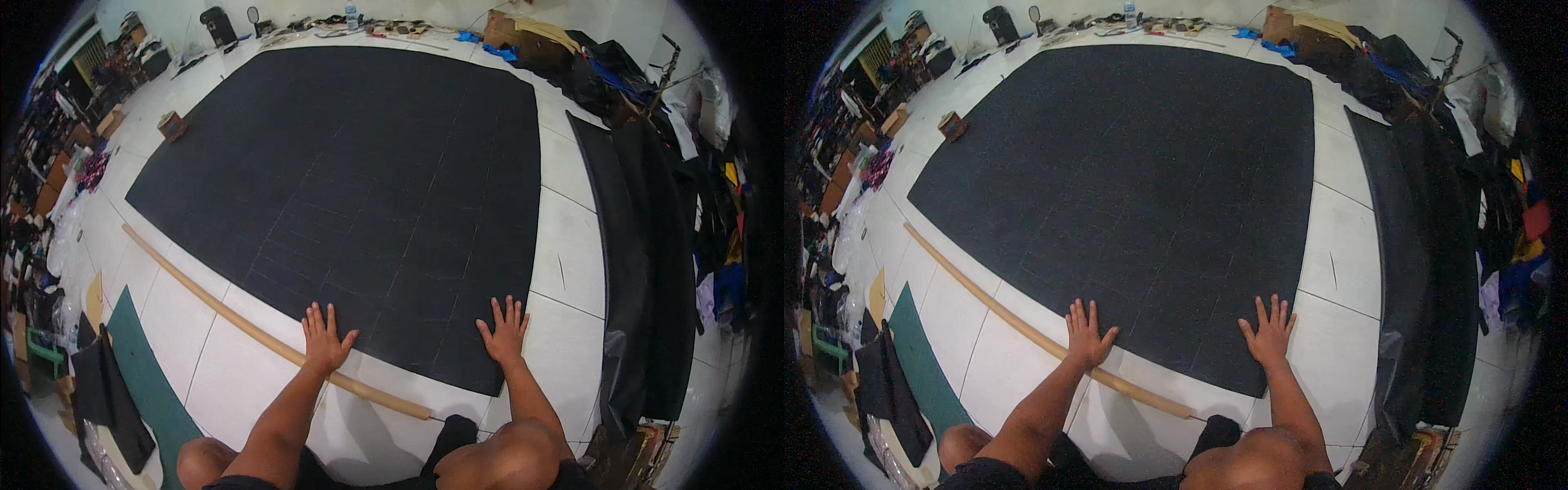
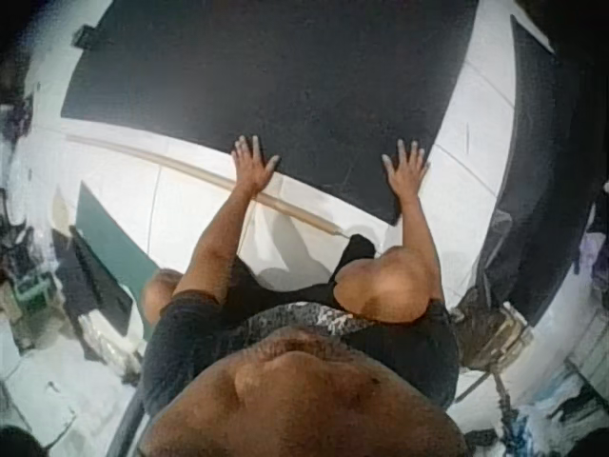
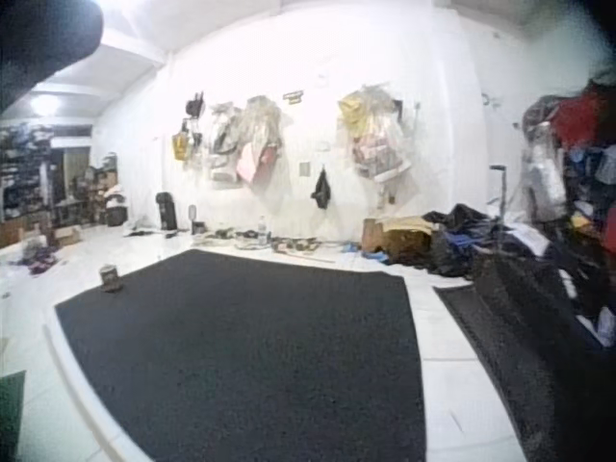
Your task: The person marks lines on a large sheet of black fabric using a ruler and a white marking tool.
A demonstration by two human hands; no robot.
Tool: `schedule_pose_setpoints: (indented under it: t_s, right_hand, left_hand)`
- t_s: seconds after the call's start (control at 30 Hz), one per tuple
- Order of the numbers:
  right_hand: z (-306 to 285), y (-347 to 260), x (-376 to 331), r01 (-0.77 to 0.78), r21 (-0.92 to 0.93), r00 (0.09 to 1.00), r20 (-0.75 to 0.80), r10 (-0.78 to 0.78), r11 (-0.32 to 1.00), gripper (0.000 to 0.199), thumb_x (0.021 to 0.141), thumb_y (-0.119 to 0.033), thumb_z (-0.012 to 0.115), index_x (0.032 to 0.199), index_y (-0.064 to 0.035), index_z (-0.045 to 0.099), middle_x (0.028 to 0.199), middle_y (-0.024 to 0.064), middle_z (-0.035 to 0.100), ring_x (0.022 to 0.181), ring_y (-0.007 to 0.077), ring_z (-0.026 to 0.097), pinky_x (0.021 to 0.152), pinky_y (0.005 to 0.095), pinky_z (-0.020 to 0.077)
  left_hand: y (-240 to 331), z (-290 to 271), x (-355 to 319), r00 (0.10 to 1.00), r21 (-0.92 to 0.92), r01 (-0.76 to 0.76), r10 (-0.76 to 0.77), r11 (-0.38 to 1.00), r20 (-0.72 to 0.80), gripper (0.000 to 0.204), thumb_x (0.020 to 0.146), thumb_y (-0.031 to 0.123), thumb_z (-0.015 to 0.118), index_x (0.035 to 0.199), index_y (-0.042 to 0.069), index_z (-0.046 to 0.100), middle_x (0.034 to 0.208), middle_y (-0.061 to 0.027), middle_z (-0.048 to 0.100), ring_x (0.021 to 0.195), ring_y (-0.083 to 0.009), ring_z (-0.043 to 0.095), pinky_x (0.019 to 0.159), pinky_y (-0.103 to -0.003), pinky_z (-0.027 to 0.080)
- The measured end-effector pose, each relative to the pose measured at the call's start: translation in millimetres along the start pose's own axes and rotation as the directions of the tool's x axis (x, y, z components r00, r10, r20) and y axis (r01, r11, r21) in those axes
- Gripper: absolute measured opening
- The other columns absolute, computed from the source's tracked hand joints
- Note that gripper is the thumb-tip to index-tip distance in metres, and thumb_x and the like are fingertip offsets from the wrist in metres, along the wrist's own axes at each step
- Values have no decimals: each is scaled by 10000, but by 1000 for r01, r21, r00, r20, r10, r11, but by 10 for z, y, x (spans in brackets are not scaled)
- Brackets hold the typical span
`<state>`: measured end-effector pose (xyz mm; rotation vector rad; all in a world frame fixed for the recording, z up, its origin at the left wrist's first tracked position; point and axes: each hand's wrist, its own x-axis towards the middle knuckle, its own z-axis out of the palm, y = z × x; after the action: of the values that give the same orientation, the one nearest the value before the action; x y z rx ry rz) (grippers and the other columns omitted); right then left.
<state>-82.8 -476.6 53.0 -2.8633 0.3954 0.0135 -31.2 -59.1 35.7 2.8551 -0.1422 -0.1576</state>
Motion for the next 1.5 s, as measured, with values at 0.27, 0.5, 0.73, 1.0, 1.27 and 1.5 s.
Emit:
schedule_pose_setpoints:
  t_s: [0.27,0.5,0.73,1.0,1.27,1.5]
  right_hand:
    - [93,142,-122,18,42,998,-66,-15,999,675,898,-409,623,1463,-118,398,1556,210,262,1451,418,178,1156,585,139]
    - [-148,-348,-114,-166,-145,971,147,187,975,625,969,-391,540,1513,-177,320,1618,104,149,1496,324,93,1186,570,99]
    - [-178,-277,-72,-202,-157,970,107,220,967,618,965,-370,559,1501,-167,329,1607,93,175,1495,309,100,1183,561,130]
    - [64,-101,-17,-163,-123,986,20,167,979,659,940,-390,588,1497,-143,336,1591,115,217,1483,327,152,1169,581,158]
    - [-92,-232,-32,-203,-119,973,87,214,972,674,935,-394,597,1499,-134,333,1598,110,205,1488,326,136,1179,571,139]
    - [-213,-401,-86,-242,-122,964,79,253,962,671,930,-391,608,1492,-141,341,1596,103,207,1486,311,147,1189,559,126]
  left_hand:
    - [92,-150,118,998,-2,-56,56,998,16,932,861,602,602,1521,51,243,1552,-330,130,1437,-519,126,1162,-581,140]
    - [-277,-360,-11,956,-417,139,-231,898,-180,710,872,448,644,1428,60,434,1467,-274,373,1375,-438,342,1128,-496,309]
    - [-609,-535,-290,624,-398,614,-728,682,-284,625,805,345,710,1346,115,497,1291,-181,458,1219,-362,431,1033,-481,359]
    - [-1059,-281,-479,457,-579,716,-889,390,-34,933,754,535,738,1450,47,355,1349,-250,380,1259,-405,392,1052,-489,368]
    - [-1018,-270,-477,619,-651,636,-777,414,111,916,770,488,749,1398,-62,372,1250,-291,554,1180,-415,549,1012,-442,440]
    - [-978,-336,-489,635,-746,582,-755,324,167,906,797,461,729,1410,-73,329,1280,-288,552,1195,-400,556,1020,-440,439]
